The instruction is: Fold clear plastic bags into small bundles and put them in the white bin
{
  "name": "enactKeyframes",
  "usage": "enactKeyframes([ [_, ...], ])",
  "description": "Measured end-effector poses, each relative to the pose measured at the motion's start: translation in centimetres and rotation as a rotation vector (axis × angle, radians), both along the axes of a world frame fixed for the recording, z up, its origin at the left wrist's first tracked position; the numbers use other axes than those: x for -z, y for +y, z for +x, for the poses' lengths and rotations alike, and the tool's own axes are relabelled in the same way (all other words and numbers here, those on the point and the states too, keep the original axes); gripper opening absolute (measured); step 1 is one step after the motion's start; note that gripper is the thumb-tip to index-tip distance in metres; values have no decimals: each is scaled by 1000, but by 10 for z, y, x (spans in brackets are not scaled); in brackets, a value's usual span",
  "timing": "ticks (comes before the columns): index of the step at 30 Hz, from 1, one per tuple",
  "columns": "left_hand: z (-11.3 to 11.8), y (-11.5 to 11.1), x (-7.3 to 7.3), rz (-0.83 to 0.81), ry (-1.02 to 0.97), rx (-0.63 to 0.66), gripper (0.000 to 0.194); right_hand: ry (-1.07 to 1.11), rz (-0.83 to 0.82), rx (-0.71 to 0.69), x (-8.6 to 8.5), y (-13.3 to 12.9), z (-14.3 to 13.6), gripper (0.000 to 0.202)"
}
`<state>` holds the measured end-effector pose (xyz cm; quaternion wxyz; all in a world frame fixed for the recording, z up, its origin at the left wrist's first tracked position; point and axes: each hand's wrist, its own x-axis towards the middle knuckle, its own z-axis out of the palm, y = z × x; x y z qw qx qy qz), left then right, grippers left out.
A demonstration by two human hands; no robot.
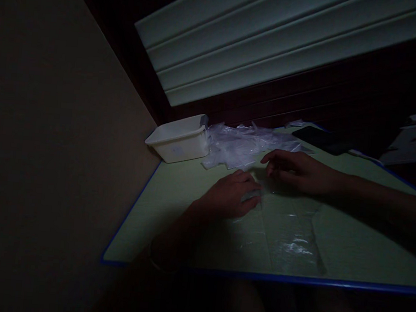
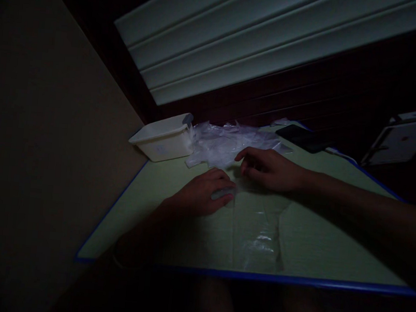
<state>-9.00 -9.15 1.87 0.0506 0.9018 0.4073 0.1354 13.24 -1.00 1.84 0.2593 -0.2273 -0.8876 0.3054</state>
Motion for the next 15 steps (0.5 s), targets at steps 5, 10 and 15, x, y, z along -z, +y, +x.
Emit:
enactKeyframes([
  [5, -1, 1, 2, 19, -8, 6, 30, -255, 87, -100, -14, -6, 3, 30],
  [10, -1, 0, 1, 14, 44, -14, 31, -428, 166, -84, -19, -17, -1, 31],
  [15, 0, -1, 1, -15, 63, -28, 29, -448, 194, -83, -16, -16, -1, 29],
])
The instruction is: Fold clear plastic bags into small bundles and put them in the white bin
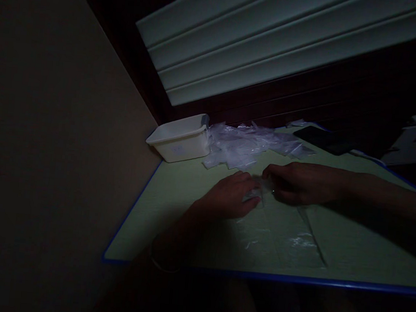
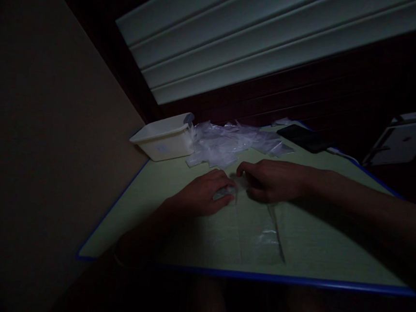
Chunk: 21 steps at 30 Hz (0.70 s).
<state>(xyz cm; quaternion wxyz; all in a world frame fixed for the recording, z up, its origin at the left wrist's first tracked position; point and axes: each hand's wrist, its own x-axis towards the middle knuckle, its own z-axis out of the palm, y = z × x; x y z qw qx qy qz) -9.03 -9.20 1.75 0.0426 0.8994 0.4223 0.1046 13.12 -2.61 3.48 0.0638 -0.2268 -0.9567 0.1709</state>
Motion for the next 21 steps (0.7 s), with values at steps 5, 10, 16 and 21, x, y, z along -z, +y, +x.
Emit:
enactKeyframes([
  [5, -1, 1, 2, -10, -10, 4, 32, -43, 31, 12, 1, 2, 2, 32],
  [10, 0, 1, 1, -18, 5, -4, 31, -80, 63, 34, -5, 1, 3, 30],
  [16, 0, 1, 0, -19, 18, -8, 35, -83, 206, 4, -2, 3, 5, 18],
  [21, -1, 1, 1, -14, -2, -2, 34, -146, 412, -52, 3, 3, 5, 18],
])
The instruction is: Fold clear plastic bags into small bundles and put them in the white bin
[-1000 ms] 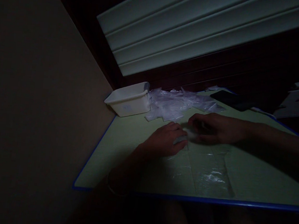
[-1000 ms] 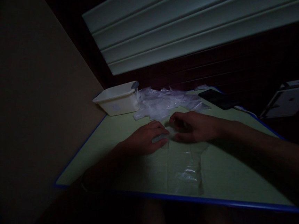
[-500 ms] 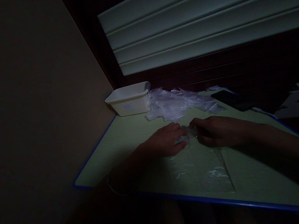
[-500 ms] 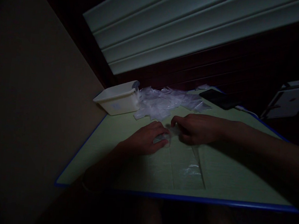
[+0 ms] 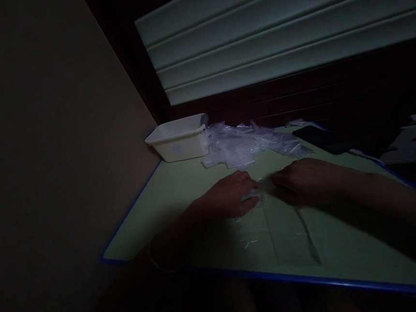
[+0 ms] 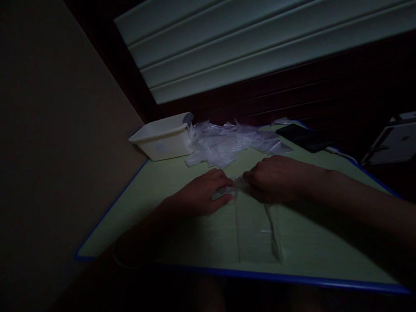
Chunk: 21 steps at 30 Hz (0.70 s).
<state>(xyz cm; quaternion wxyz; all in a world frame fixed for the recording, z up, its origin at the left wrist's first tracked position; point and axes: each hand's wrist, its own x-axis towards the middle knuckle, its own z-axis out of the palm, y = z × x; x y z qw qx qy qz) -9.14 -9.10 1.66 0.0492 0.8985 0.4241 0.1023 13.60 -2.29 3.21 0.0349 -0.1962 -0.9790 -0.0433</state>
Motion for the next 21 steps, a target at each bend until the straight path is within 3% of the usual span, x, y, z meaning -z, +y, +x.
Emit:
enactKeyframes([
  [6, 0, 0, 0, -1, -6, 7, 34, -70, 44, 37, -2, -2, 1, 18],
  [15, 1, -1, 0, 24, -8, -6, 37, 33, -107, 36, -4, 3, 3, 19],
  [21, 2, -2, -5, 50, -85, 69, 35, 41, -195, -26, -6, 4, 2, 17],
])
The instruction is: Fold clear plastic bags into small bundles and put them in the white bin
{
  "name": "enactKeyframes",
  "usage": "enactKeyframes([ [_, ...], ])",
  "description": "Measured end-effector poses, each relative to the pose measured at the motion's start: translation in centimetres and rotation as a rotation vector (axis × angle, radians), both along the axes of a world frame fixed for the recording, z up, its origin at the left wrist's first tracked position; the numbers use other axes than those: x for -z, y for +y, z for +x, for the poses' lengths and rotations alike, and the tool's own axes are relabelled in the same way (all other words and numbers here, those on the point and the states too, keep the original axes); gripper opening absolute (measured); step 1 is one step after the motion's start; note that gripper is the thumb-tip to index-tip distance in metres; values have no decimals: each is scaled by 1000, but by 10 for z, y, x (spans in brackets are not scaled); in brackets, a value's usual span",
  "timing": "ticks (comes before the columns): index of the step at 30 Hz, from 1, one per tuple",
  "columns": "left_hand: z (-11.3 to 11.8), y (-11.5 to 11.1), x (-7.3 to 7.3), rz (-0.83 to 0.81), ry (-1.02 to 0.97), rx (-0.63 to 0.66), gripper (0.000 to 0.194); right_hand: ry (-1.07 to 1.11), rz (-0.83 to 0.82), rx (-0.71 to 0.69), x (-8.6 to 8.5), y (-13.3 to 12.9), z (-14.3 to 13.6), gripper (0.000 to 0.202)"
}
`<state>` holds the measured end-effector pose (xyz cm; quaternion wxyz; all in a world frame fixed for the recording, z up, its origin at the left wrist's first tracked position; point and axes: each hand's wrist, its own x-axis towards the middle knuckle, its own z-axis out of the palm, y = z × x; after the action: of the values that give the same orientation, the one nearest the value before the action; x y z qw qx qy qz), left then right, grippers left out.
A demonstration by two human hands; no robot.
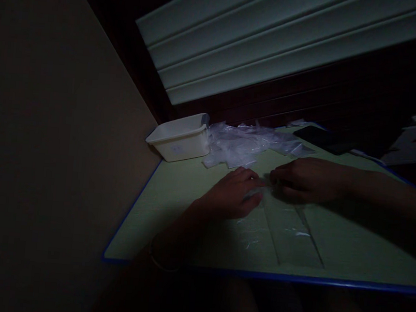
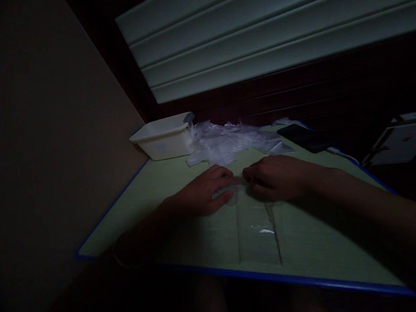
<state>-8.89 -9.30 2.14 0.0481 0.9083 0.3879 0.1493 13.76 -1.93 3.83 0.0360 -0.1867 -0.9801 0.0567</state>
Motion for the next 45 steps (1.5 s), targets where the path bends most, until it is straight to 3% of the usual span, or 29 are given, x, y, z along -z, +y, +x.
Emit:
enactKeyframes([
  [4, -1, 0, 2, -30, 11, 54, 40, -1, -52, -21, -2, 1, 0, 17],
  [13, -4, -1, 9, -97, 66, 40, 47, -22, -232, -38, -2, 6, 4, 21],
  [18, -4, -1, 8, -103, 47, 46, 44, -13, -195, 37, -5, 10, 7, 17],
  [25, -6, -1, 13, -92, 27, 66, 46, 7, -175, 226, -8, 20, 12, 42],
  [28, -6, 0, 12, -96, 17, 78, 45, 153, -331, 303, -8, 18, 10, 48],
  [31, -5, 0, 11, -100, 13, 88, 44, 337, -660, 354, -5, 14, 5, 46],
  [36, -4, 1, 10, -84, -1, 103, 45, 556, -1036, 289, 5, 8, -5, 41],
  [39, -4, 1, 9, -104, -9, 116, 46, 606, -1110, 271, 9, 5, -9, 40],
  [45, -5, -1, 9, -149, -32, 64, 57, 517, -1070, 309, 10, -1, -12, 39],
])
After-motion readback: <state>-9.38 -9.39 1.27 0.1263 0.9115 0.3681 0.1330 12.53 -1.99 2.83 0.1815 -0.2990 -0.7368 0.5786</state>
